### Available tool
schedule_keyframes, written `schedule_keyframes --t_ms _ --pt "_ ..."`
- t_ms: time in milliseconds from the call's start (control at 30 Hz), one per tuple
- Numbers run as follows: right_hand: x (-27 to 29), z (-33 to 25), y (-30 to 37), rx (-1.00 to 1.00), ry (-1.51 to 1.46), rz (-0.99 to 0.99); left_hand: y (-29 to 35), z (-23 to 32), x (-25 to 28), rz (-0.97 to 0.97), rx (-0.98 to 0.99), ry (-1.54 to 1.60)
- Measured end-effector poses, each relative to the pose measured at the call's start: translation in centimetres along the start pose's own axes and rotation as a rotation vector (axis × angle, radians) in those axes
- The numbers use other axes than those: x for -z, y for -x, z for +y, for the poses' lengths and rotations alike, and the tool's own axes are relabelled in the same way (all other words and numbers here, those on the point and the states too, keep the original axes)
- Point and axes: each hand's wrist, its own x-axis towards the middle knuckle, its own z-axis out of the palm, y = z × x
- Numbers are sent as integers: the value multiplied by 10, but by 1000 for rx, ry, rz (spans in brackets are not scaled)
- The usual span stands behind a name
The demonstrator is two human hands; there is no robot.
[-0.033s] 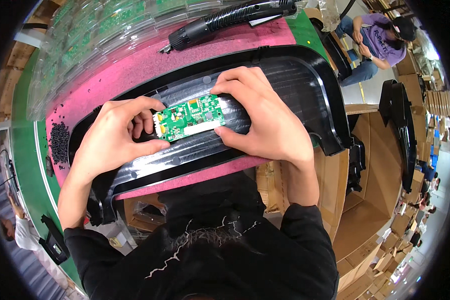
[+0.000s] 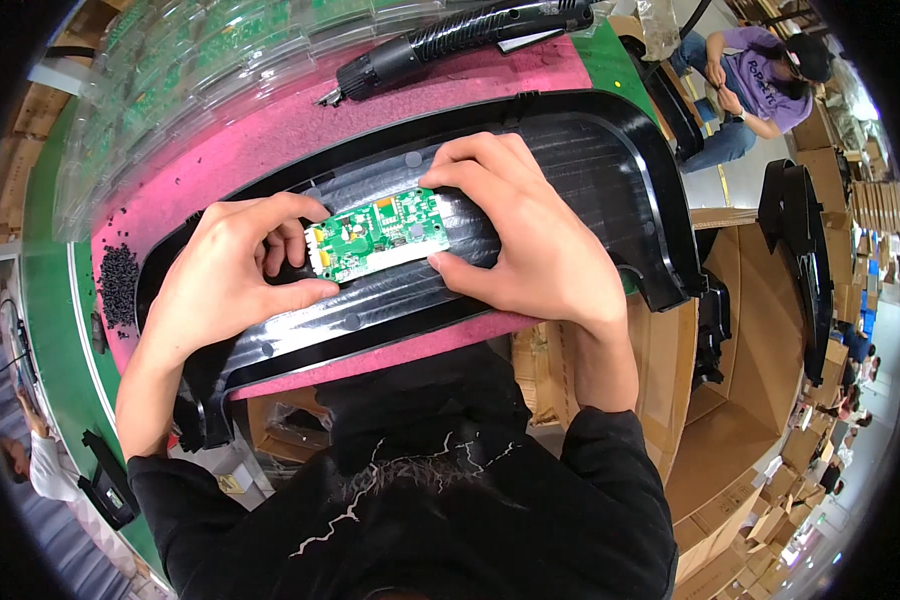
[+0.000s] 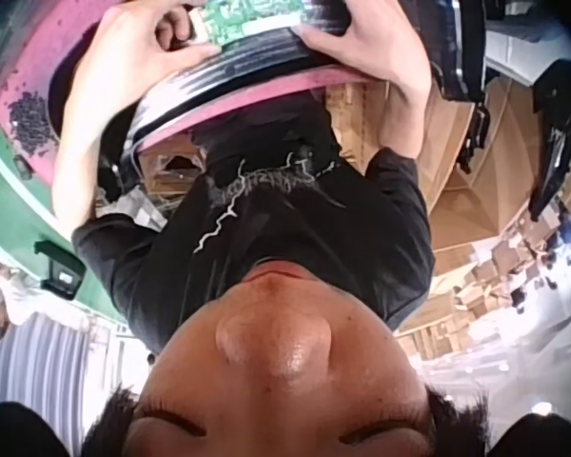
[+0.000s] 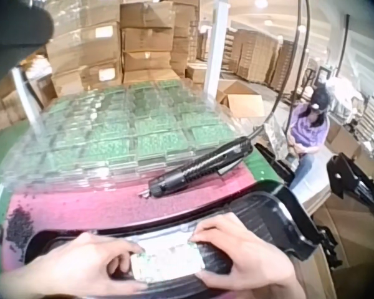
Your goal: Assembling a circuit board into a plastic housing component using an electric screwdriver.
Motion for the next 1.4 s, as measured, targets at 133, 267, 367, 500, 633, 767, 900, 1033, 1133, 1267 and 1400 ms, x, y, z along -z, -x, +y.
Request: schedule_keyframes --t_ms 133,267,367,500,633,767,900,1033,1133,1267,1400 --pt "2 0 1 -4 19 -5 0 1 -3 25 -34 -50" --pt "-1 -1 1 -5 34 6 0 -3 -4 31 -58 -60" --pt "-1 -2 1 -8 37 5 0 -4 -5 33 -63 -56" --pt "-5 -4 -1 -21 41 2 2 -6 -3 19 -61 -72" --pt "2 -8 -1 -36 50 -54 1 -2 0 -18 -31 -45" --pt "14 -17 2 -23 19 -44 4 -4 4 -42 -70 -63" --pt "43 -22 -5 -140 -200 318 3 1 5 -112 -46 -40" --pt "90 15 -27 -241 358 304 4 7 3 -94 -72 -42" --pt "103 47 -42 -478 -106 286 5 10 1 -80 -82 -39" --pt "83 42 -71 -425 -602 556 7 3 -4 -32 -145 -44" --pt "32 -8 -102 127 -640 905 9 0 -1 -21 -144 -67"
